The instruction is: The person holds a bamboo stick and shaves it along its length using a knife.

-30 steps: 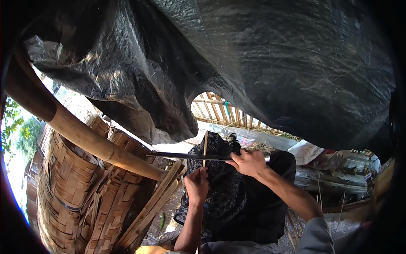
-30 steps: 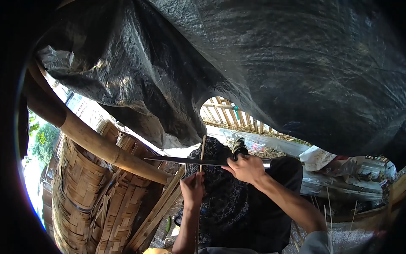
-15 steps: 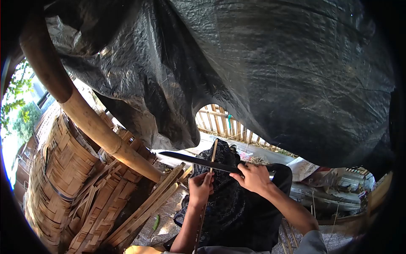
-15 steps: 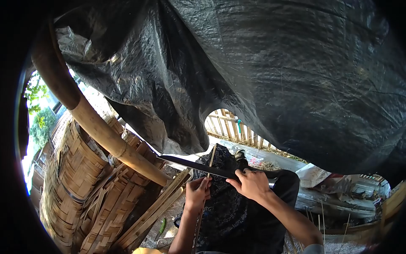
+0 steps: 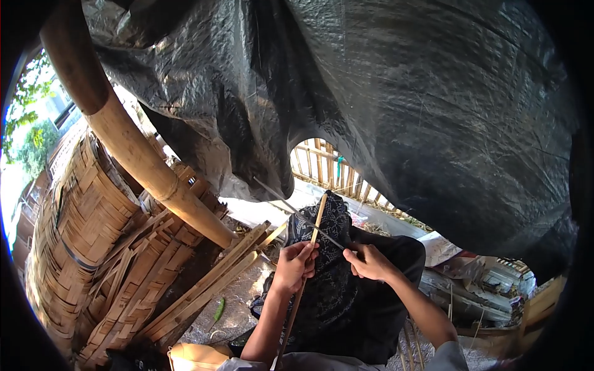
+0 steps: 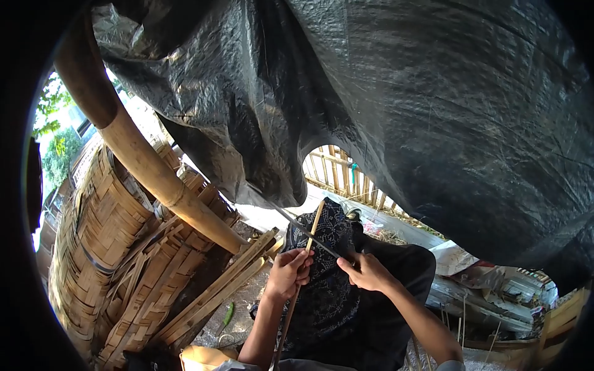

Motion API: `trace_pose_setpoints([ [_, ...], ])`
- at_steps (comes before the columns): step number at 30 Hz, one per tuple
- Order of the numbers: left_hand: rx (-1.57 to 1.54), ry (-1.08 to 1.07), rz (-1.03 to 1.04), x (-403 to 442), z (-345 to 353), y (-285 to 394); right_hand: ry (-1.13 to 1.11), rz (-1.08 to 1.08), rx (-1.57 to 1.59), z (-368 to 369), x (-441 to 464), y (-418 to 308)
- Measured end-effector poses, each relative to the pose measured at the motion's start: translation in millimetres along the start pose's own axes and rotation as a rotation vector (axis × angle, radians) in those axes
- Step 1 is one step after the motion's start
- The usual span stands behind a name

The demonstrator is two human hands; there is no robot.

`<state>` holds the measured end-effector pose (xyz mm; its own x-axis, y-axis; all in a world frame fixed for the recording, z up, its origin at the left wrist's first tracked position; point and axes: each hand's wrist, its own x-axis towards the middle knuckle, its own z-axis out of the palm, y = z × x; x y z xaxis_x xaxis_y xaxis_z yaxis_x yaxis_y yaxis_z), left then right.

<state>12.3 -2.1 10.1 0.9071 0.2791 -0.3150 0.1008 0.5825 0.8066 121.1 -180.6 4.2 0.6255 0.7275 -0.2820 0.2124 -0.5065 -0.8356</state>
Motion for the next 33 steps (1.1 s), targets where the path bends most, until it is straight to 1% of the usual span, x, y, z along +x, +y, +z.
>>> trace_pose_setpoints([
  [1, 0.004, 0.004, -0.006, -0.9, 0.5, 0.2, -0.051, 0.03, 0.045, -0.4, 1.0, 1.1],
  [2, 0.011, 0.006, -0.01, -0.3, 0.3, 1.0, -0.056, 0.031, 0.04, 1.2, 3.0, 2.8],
  [4, 0.006, -0.002, -0.001, 0.6, -1.5, -0.9, 0.152, -0.103, -0.122, 9.8, 2.8, 9.2],
  [5, 0.008, -0.014, 0.009, 1.3, -2.2, -2.1, 0.146, -0.101, -0.127, 12.8, -0.1, 7.6],
  [7, -0.003, -0.017, 0.025, 2.2, -3.1, -5.0, 0.354, -0.269, -0.289, 17.9, -8.7, 0.2],
  [9, -0.01, -0.028, 0.034, 3.2, -3.7, -6.0, 0.377, -0.35, -0.393, 21.4, -14.2, 3.1],
  [11, -0.07, -0.02, -0.027, 3.1, -7.0, -5.2, 0.391, -0.439, -0.532, 21.1, -22.0, -2.8],
  [12, -0.032, -0.014, -0.019, 7.1, -8.2, -7.7, 0.382, -0.435, -0.537, 20.1, -24.0, -6.5],
  [14, 0.015, -0.009, -0.026, 6.0, -7.6, -5.4, 0.335, -0.39, -0.654, 17.8, -23.9, -13.6],
  [16, 0.005, -0.036, 0.008, 2.0, -10.6, -7.8, 0.374, -0.41, -0.648, 16.1, -14.1, -6.1],
  [18, -0.012, -0.063, 0.042, 0.3, -9.4, -9.7, 0.428, -0.361, -0.763, 8.1, -2.6, -1.2],
  [19, -0.003, -0.01, 0.013, 0.7, -6.6, -9.1, 0.433, -0.258, -0.736, -0.1, 8.2, 3.4],
  [20, 0.006, 0.047, -0.022, -0.4, -3.4, -8.4, 0.443, -0.231, -0.77, -12.6, 16.6, 1.9],
  [21, 0.119, 0.107, 0.013, 2.6, 3.4, -1.7, 0.488, -0.272, -0.775, -12.8, 22.0, 0.3],
  [22, 0.084, 0.102, 0.009, 9.1, -0.5, -2.0, 0.536, -0.316, -0.781, -11.0, 25.3, -1.3],
  [24, -0.101, 0.013, -0.064, 6.9, -10.8, 1.3, 0.384, -0.25, -0.705, -5.6, 19.6, -12.9],
  [25, -0.124, 0.005, -0.054, 5.7, -11.5, -0.8, 0.428, -0.391, -0.665, -0.3, 15.9, -10.1],
  [26, -0.151, 0.0, -0.047, 1.8, -10.8, -5.9, 0.363, -0.437, -0.773, 1.6, 12.0, -11.0],
  [28, -0.156, -0.007, -0.048, -0.1, -10.8, -5.8, 0.321, -0.419, -0.839, 0.9, 11.0, -18.9],
  [30, -0.24, -0.067, -0.176, -5.5, -17.1, -5.5, 0.61, -0.355, -0.84, -5.7, 41.9, 11.0],
  [31, -0.21, -0.038, -0.185, -7.8, -15.7, -4.4, 0.652, -0.144, -0.748, -15.6, 55.3, 7.5],
  [32, -0.184, -0.05, -0.227, -15.5, -10.2, 1.3, 0.667, -0.036, -0.75, -24.4, 59.8, 1.4],
  [33, -0.192, -0.073, -0.22, -14.0, -7.0, -5.7, 0.599, -0.024, -0.723, -29.1, 59.9, 1.4],
])
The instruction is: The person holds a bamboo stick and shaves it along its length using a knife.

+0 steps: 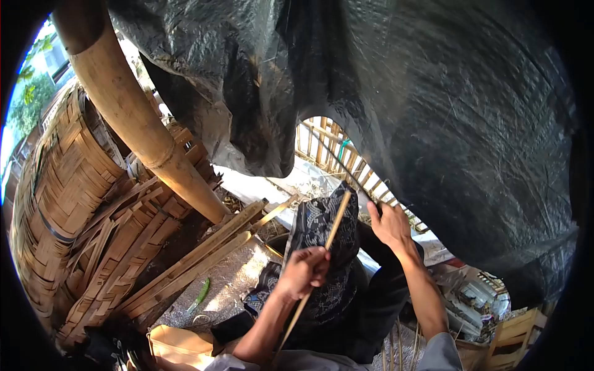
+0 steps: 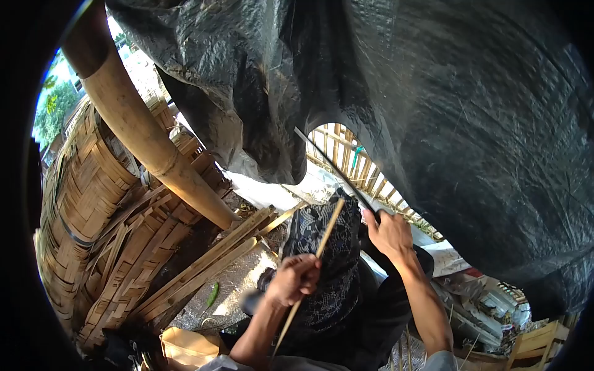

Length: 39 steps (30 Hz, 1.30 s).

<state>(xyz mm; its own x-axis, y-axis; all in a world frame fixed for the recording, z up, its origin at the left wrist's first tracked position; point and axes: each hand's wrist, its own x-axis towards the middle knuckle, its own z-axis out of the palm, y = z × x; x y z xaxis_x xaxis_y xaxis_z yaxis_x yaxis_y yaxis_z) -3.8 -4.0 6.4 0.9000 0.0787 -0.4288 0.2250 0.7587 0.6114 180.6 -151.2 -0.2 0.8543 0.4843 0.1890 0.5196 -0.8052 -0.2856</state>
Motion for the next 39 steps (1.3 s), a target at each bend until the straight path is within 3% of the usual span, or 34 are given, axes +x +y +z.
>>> trace_pose_setpoints([
  [1, -0.003, -0.023, -0.001, 4.3, 0.8, -7.8, -0.071, 0.001, 0.028, 0.1, -3.7, 3.8],
  [3, -0.045, -0.038, 0.005, 10.0, 1.5, -5.4, 0.071, -0.27, -0.073, 4.1, -32.6, 6.2],
  [5, -0.036, -0.037, 0.003, 10.7, 4.3, -2.9, -0.025, -0.251, 0.074, -4.7, -38.5, 3.6],
  [7, -0.022, -0.017, 0.018, 8.0, 6.5, -8.3, -0.159, 0.033, 0.03, -13.3, -39.8, -3.6],
  [11, 0.062, 0.026, 0.2, 1.7, 5.7, -8.0, -0.19, 0.249, 0.175, -3.6, -35.0, 28.6],
  [14, 0.757, 0.281, 0.624, -11.2, -0.6, -3.8, -0.139, 0.236, 0.404, -4.8, -49.0, 48.8],
  [15, 0.753, 0.282, 0.622, -13.1, 1.3, -6.2, -0.142, 0.236, 0.4, -11.6, -55.1, 45.3],
  [17, 0.947, 0.373, 0.714, -19.9, 7.6, -13.6, -0.101, 0.139, 0.418, -29.8, -71.7, 30.7],
  [19, 1.062, 0.412, 0.814, -13.4, 4.0, -23.1, 0.008, -0.076, 0.414, -31.5, -84.0, 18.3],
  [21, 1.252, 0.522, 0.867, -13.3, 11.4, -24.7, 0.181, -0.356, 0.21, -35.6, -84.9, -4.0],
  [23, 1.193, 0.513, 0.871, -9.3, 13.5, -29.6, 0.167, -0.528, -0.05, -30.6, -88.7, -13.4],
  [25, 1.112, 0.43, 1.111, -2.1, 3.9, -37.5, 0.111, -0.557, -0.126, -23.6, -93.1, -24.6],
  [28, 1.037, 0.497, 1.057, -5.0, 7.0, -41.2, 0.597, -0.81, -0.221, 11.8, -67.7, 3.5],
  [29, 1.011, 0.546, 0.984, -7.7, 8.7, -40.7, 0.15, -0.521, -0.278, 7.9, -61.6, 8.7],
  [30, 1.055, 0.521, 0.952, -10.0, 8.4, -36.5, 0.016, -0.343, -0.239, 0.5, -44.1, 11.5],
  [32, 1.097, 0.511, 0.949, -17.4, 11.9, -41.7, -0.037, 0.084, -0.107, -23.8, -10.5, 5.6],
  [35, 1.114, 0.513, 1.016, -13.6, 11.0, -42.2, 0.184, 0.034, -0.222, -26.0, 1.3, 33.0],
  [36, 1.095, 0.509, 0.99, -12.9, 13.2, -39.4, 0.089, 0.016, -0.135, -35.1, -8.2, 28.4],
  [39, 1.062, 0.513, 0.957, -7.0, 14.7, -42.6, 0.082, -0.118, -0.051, -30.9, -46.4, 19.1],
])
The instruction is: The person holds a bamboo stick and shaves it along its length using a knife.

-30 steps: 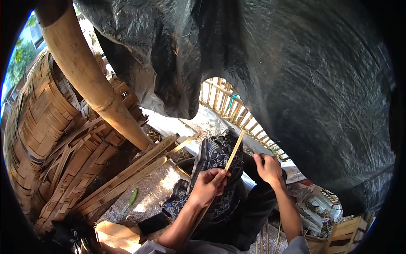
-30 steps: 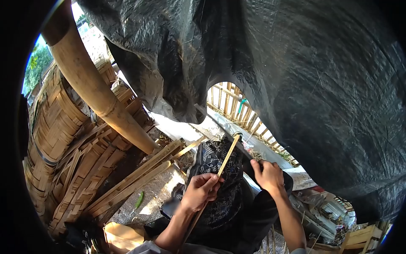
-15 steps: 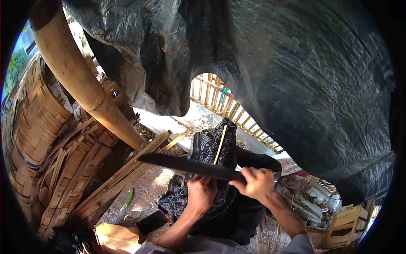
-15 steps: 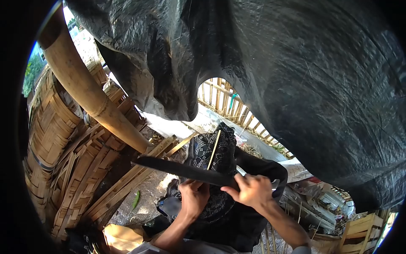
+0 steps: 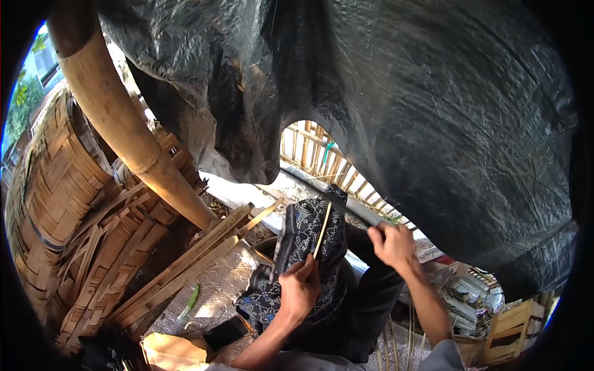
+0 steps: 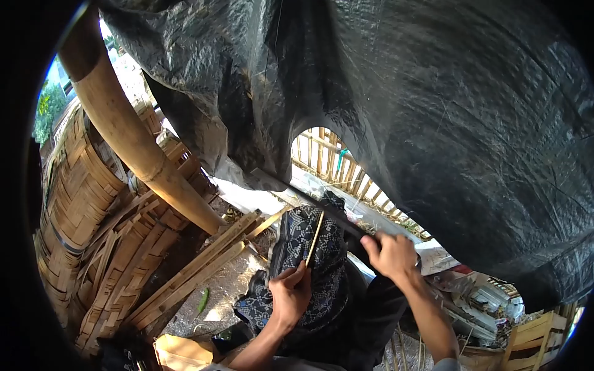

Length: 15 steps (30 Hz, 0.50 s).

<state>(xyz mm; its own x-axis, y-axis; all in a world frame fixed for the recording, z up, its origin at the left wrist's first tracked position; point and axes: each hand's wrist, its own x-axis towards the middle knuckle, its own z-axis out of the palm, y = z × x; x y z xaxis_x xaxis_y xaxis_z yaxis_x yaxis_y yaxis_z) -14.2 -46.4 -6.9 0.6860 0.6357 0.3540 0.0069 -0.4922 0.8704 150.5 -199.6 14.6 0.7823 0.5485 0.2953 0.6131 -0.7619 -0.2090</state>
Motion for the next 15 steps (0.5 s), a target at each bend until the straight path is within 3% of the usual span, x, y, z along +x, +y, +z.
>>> trace_pose_setpoints([
  [4, 0.011, -0.021, -0.008, -1.3, 2.6, -4.5, -0.018, -0.305, 0.139, -2.0, -24.0, -24.7],
  [6, -0.052, 0.074, 0.187, -1.4, 7.5, -12.4, -0.064, -0.372, 0.066, 0.7, -23.1, -32.3],
  [8, 0.008, 0.039, 0.117, -1.7, 5.1, -7.1, -0.074, -0.387, -0.085, 15.3, -9.9, -20.6],
  [10, 0.068, -0.005, 0.032, -6.7, -0.7, -2.8, 0.036, -0.182, -0.029, 39.2, 21.5, 7.5],
  [11, 0.045, 0.005, 0.019, -3.2, -1.7, -2.5, -0.106, 0.114, 0.024, 15.4, 43.8, -3.2],
  [12, 0.021, 0.021, 0.0, -2.6, -2.0, -0.9, -0.126, 0.258, -0.053, 9.7, 62.9, 3.4],
  [15, 0.071, 0.049, 0.085, -5.1, -0.6, -9.9, 0.049, 0.309, -0.088, 24.6, 67.5, 39.8],
])
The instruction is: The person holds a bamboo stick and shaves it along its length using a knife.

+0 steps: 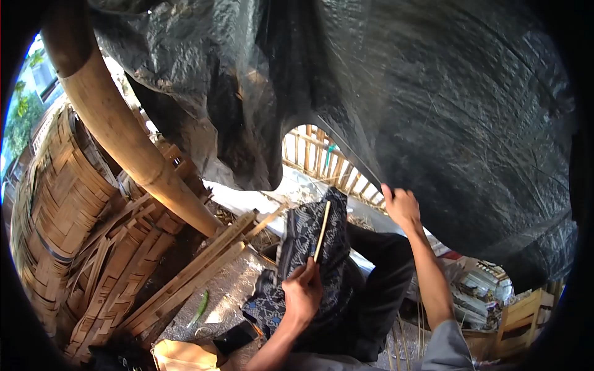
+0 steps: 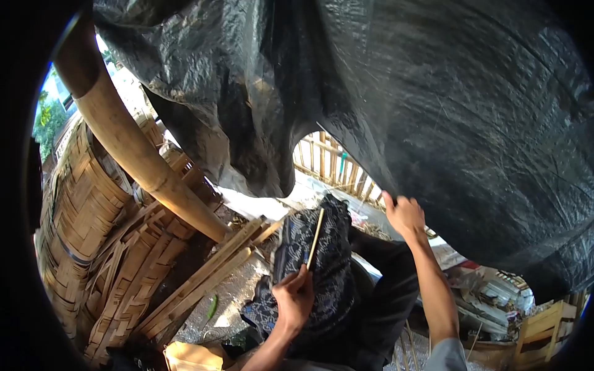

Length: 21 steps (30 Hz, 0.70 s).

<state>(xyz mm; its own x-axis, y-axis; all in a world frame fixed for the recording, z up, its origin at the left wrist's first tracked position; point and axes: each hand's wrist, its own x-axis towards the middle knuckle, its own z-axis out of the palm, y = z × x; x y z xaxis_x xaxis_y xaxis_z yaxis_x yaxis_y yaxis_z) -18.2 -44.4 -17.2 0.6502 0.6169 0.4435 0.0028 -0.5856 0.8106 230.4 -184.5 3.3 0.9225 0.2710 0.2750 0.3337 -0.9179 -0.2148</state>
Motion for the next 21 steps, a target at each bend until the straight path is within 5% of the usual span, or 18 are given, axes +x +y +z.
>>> trace_pose_setpoints([
  [5, -0.041, -0.037, -0.085, 6.6, 1.4, 7.3, 0.08, -0.26, 0.23, -12.9, -65.8, -4.5],
  [9, -0.086, -0.043, -0.117, 5.7, 2.1, 4.5, -0.119, -0.437, 0.38, -30.6, -102.1, -24.8],
  [15, -0.093, 0.057, 0.106, 4.9, 8.2, -4.5, -0.031, -0.806, 0.095, -11.8, -92.6, -41.1],
  [18, -0.059, -0.009, -0.139, 12.1, -0.9, 7.9, -0.04, -0.423, 0.147, 0.0, -55.7, -40.2],
  [21, -0.006, 0.005, -0.055, -6.3, -2.9, 3.1, 0.05, -0.005, 0.069, -7.6, -5.8, -24.5],
])
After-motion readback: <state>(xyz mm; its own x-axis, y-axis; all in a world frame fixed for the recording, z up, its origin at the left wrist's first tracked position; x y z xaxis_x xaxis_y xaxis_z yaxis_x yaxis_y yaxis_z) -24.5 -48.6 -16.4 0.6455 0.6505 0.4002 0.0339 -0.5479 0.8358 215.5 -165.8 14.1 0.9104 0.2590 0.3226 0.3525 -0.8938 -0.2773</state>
